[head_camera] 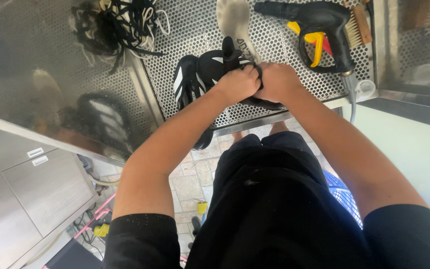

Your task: The person takes shoes off a rack, removes the laces at a sink, and then uses a compressed air nozzle to blow dust and moisture off the shoes and insoles at a cleaning station.

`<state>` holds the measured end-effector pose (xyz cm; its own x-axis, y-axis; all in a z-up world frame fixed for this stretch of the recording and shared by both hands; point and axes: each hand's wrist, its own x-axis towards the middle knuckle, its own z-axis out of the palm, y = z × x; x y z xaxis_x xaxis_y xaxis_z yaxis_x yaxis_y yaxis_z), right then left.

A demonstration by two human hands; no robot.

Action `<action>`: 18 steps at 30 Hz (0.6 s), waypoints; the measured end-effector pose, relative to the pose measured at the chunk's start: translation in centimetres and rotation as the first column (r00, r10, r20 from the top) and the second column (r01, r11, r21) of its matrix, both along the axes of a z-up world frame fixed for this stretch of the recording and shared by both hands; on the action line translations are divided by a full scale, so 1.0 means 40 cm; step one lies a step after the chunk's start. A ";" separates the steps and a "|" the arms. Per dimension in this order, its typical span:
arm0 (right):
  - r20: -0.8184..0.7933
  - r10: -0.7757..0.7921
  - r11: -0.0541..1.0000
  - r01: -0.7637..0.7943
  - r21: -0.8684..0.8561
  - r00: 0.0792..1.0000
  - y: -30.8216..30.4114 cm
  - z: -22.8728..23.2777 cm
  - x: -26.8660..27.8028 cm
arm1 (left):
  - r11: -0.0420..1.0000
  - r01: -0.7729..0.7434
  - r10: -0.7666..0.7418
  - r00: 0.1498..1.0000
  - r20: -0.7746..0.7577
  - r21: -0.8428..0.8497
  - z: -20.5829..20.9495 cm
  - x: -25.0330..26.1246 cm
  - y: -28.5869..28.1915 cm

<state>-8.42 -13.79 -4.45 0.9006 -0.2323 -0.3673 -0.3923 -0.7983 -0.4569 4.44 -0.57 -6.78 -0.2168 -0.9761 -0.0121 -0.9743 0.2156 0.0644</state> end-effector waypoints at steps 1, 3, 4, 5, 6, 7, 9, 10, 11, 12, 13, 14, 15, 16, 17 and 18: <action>-0.003 -0.008 1.000 0.008 -0.004 1.000 -0.003 -0.001 0.001 | 1.000 0.020 -0.020 0.999 0.026 -0.020 -0.002 -0.003 -0.006; -0.012 -0.024 1.000 0.024 -0.002 1.000 0.000 -0.009 -0.001 | 0.999 0.010 -0.009 1.000 0.018 -0.041 -0.004 -0.013 -0.004; -0.031 -0.027 1.000 0.027 -0.003 0.999 0.000 -0.015 0.002 | 0.999 0.000 0.000 1.000 0.019 -0.052 -0.002 -0.012 -0.003; -0.050 -0.030 1.000 0.030 -0.004 0.998 -0.001 -0.022 0.004 | 0.999 -0.002 0.003 1.000 0.031 -0.041 0.000 -0.013 -0.004; -0.067 -0.035 0.999 0.034 -0.007 0.997 -0.003 -0.030 0.008 | 1.000 -0.004 0.006 0.999 0.046 -0.031 0.003 -0.012 -0.009; -0.046 -0.038 0.999 0.038 -0.004 0.998 -0.006 -0.042 0.011 | 1.000 -0.007 0.008 0.998 0.061 -0.021 0.005 -0.007 -0.015; -0.021 -0.047 0.999 0.047 0.008 0.999 -0.005 -0.069 -0.004 | 0.999 0.031 -0.030 0.998 0.063 -0.008 0.004 -0.007 -0.024; -0.006 -0.086 0.996 0.086 0.015 0.996 -0.005 -0.081 -0.005 | 0.999 0.047 -0.046 0.996 0.073 -0.006 0.004 0.009 -0.034; 0.009 -0.125 0.992 0.124 0.023 0.992 -0.002 -0.091 -0.010 | 0.996 0.082 -0.079 0.995 0.056 -0.042 0.005 0.026 -0.041; 0.014 -0.161 0.986 0.161 0.035 0.987 0.005 -0.100 -0.021 | 0.991 0.114 -0.111 0.993 0.032 -0.073 0.003 0.034 -0.040; 0.045 -0.209 0.977 0.206 0.060 0.977 0.018 -0.107 -0.030 | 0.984 0.144 -0.144 0.990 0.009 -0.106 0.000 0.040 -0.037; 0.078 -0.257 0.965 0.251 0.076 0.963 0.025 -0.109 -0.038 | 0.984 0.127 -0.129 0.992 -0.003 -0.125 -0.004 0.045 -0.039; 0.111 -0.304 0.951 0.295 0.094 0.946 0.032 -0.108 -0.044 | 0.983 0.110 -0.114 0.993 -0.016 -0.144 -0.007 0.047 -0.039; 0.105 -0.330 0.941 0.318 0.118 0.938 0.039 -0.104 -0.039 | 0.984 0.081 -0.085 0.996 -0.023 -0.156 -0.009 0.052 -0.032; 0.099 -0.356 0.929 0.340 0.142 0.929 0.045 -0.098 -0.035 | 0.995 -0.073 0.073 0.997 0.003 -0.062 -0.011 0.049 -0.028; 0.084 -0.385 0.914 0.367 0.173 0.919 0.058 -0.091 -0.033 | 0.974 -0.224 0.222 0.974 0.040 0.039 -0.015 0.036 -0.018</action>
<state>-9.76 -11.46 -8.10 0.7951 -0.5119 -0.3253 -0.5882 -0.5198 -0.6196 5.86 -1.29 -7.37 0.0076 -0.9982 -0.0587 -0.9994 -0.0096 0.0340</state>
